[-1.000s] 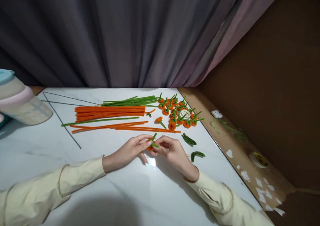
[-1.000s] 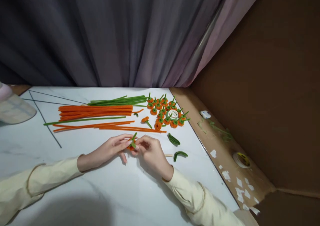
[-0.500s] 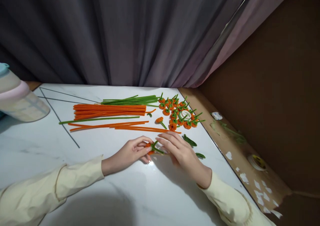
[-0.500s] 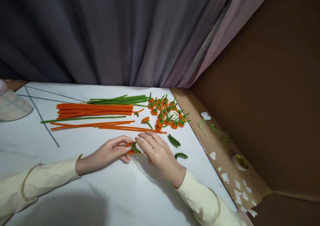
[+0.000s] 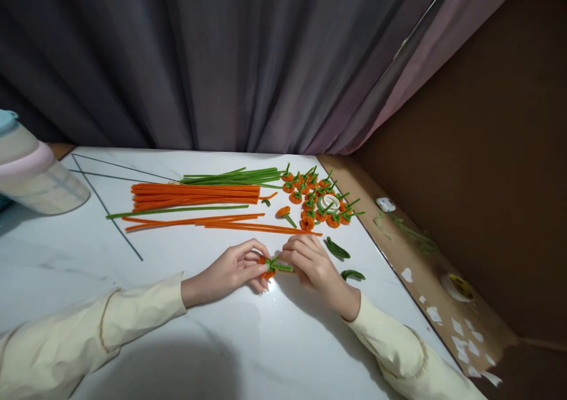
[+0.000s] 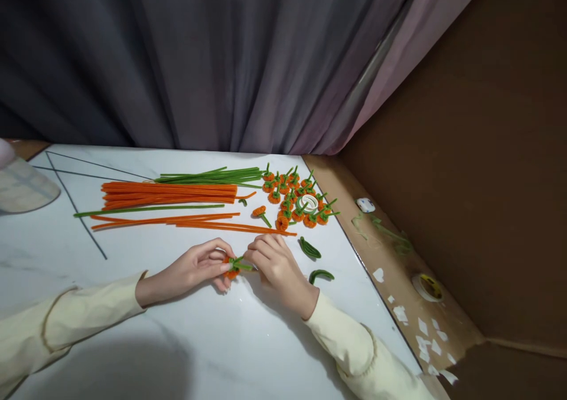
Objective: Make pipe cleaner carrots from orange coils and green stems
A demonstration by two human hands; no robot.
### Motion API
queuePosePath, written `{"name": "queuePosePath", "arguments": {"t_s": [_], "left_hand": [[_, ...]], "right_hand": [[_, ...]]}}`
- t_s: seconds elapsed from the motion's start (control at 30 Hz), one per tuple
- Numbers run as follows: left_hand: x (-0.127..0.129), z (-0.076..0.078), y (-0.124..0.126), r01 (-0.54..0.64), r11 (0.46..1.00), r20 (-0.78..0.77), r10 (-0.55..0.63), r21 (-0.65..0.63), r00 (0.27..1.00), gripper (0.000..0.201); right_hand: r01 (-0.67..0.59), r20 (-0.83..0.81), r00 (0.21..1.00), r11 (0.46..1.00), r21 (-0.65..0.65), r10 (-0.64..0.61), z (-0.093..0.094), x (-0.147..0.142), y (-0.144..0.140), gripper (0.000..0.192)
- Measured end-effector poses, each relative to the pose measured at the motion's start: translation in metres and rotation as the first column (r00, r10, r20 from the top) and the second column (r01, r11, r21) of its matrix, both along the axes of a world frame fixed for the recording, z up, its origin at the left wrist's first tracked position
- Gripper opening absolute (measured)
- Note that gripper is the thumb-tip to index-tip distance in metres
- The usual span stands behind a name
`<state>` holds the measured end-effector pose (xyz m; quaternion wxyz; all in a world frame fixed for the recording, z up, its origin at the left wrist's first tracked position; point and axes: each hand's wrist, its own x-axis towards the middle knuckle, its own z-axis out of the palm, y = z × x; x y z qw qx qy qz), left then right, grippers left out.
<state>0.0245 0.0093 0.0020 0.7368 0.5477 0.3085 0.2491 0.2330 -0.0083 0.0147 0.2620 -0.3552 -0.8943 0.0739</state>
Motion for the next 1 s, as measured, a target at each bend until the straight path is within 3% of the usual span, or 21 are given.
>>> {"name": "queuePosePath", "arguments": {"t_s": [0.1,0.23,0.43,0.6,0.8,0.9,1.0], "left_hand": [[-0.001,0.001,0.000,0.022,1.000,-0.002,-0.022,-0.015,1.000,0.030],[-0.001,-0.001,0.002,0.025,0.999,-0.001,-0.025,-0.043,1.000,0.028],[-0.001,-0.002,0.004,0.005,0.997,-0.003,-0.005,-0.080,1.000,0.029],[-0.002,0.000,0.006,0.036,0.987,0.037,-0.030,-0.156,0.999,0.032],[-0.004,0.001,0.008,0.082,0.980,0.054,-0.073,-0.181,0.996,0.027],[-0.004,0.000,0.008,0.109,0.974,0.069,-0.097,-0.196,0.993,0.027],[-0.005,0.000,0.008,0.155,0.964,0.075,-0.142,-0.216,0.987,0.028]], "right_hand": [[0.012,-0.094,0.995,0.996,-0.092,-0.021,-0.003,0.001,-0.002,0.022],[0.109,-0.136,0.981,0.969,-0.220,-0.141,0.001,0.010,-0.004,0.019],[0.081,0.195,0.981,0.945,-0.317,-0.018,0.014,0.015,-0.020,0.015],[0.170,0.408,0.911,0.954,-0.248,-0.057,0.011,0.009,-0.032,0.019],[0.141,0.339,0.940,0.958,-0.248,-0.051,0.014,0.028,-0.024,0.025],[0.105,0.414,0.909,0.990,-0.099,-0.055,0.027,0.031,-0.018,0.024],[-0.015,0.581,0.813,0.995,0.099,-0.046,0.044,0.025,-0.014,0.033]]}}
